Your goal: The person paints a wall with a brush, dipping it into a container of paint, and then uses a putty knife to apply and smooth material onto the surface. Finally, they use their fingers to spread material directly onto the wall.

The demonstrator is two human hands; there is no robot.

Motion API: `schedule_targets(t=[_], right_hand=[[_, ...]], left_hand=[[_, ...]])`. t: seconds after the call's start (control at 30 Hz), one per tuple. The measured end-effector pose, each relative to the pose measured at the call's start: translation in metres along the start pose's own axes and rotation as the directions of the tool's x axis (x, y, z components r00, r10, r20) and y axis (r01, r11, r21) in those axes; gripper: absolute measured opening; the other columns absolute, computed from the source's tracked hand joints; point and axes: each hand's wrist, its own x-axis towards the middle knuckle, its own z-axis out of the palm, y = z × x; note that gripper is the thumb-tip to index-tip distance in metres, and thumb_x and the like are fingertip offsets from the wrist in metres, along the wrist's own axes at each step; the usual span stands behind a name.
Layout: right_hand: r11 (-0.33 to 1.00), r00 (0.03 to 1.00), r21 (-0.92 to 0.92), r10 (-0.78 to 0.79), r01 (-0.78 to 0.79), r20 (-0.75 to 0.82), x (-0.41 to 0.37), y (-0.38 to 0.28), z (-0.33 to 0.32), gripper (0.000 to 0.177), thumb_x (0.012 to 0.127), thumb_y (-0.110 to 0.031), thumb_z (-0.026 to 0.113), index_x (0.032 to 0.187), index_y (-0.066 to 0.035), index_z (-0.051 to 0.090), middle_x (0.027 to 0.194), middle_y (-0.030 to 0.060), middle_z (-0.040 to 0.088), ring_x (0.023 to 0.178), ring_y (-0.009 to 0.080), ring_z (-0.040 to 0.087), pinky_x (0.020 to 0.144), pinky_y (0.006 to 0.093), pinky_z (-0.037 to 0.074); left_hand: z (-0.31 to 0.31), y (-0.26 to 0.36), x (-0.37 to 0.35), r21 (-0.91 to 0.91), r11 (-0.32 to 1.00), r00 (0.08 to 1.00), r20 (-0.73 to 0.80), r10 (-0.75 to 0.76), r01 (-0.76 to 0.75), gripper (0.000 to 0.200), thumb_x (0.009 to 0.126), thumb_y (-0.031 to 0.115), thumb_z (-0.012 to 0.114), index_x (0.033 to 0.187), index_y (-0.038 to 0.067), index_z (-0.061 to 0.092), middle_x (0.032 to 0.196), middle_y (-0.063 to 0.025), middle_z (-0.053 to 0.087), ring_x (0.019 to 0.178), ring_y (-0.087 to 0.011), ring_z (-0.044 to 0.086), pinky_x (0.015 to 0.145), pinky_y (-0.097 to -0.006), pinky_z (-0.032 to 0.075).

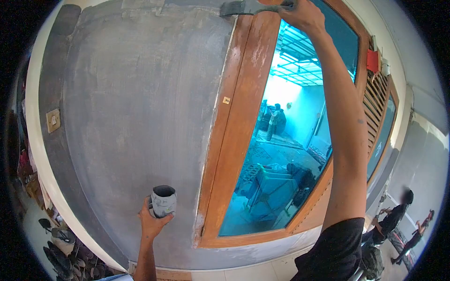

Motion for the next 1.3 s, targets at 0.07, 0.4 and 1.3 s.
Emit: schedule_targets(t=[0.07,0.4,1.3], right_hand=[[0.997,0.999,-0.068,-0.026,0.024,-0.019,0.005,0.009,0.01,0.045,0.086,-0.039,0.078,0.106,0.001,0.078,0.099,0.0185,0.078,0.091,0.0312,0.075,0.081,0.0431,0.059],[0.991,0.998,-0.126,0.04,-0.046,-0.047,0.008,0.025,-0.005,0.042,0.084,-0.04,0.081,0.105,-0.003,0.08,0.098,0.0138,0.079,0.089,0.0257,0.075,0.081,0.04,0.059],[0.982,0.984,0.098,-0.152,0.161,-0.095,0.018,-0.057,0.012,0.051,0.086,-0.049,0.077,0.102,0.0,0.08,0.097,0.0188,0.078,0.089,0.0291,0.075,0.08,0.0428,0.059]], left_hand=[[0.003,-0.003,0.0,-0.013,1.0,1.0,0.002,0.004,-0.004,0.083,0.057,0.027,0.094,0.128,0.007,0.057,0.115,-0.0115,0.067,0.11,-0.0271,0.061,0.103,-0.0477,0.025],[-0.001,0.004,0.002,-0.021,1.0,1.0,0.008,0.004,-0.004,0.082,0.056,0.029,0.094,0.127,0.007,0.059,0.114,-0.0115,0.069,0.11,-0.0281,0.062,0.103,-0.0506,0.025],[-0.029,-0.009,-0.008,-0.011,1.0,0.999,0.038,-0.004,0.004,0.087,0.055,0.029,0.096,0.129,0.008,0.057,0.12,-0.011,0.066,0.115,-0.0275,0.061,0.103,-0.0511,0.026]])
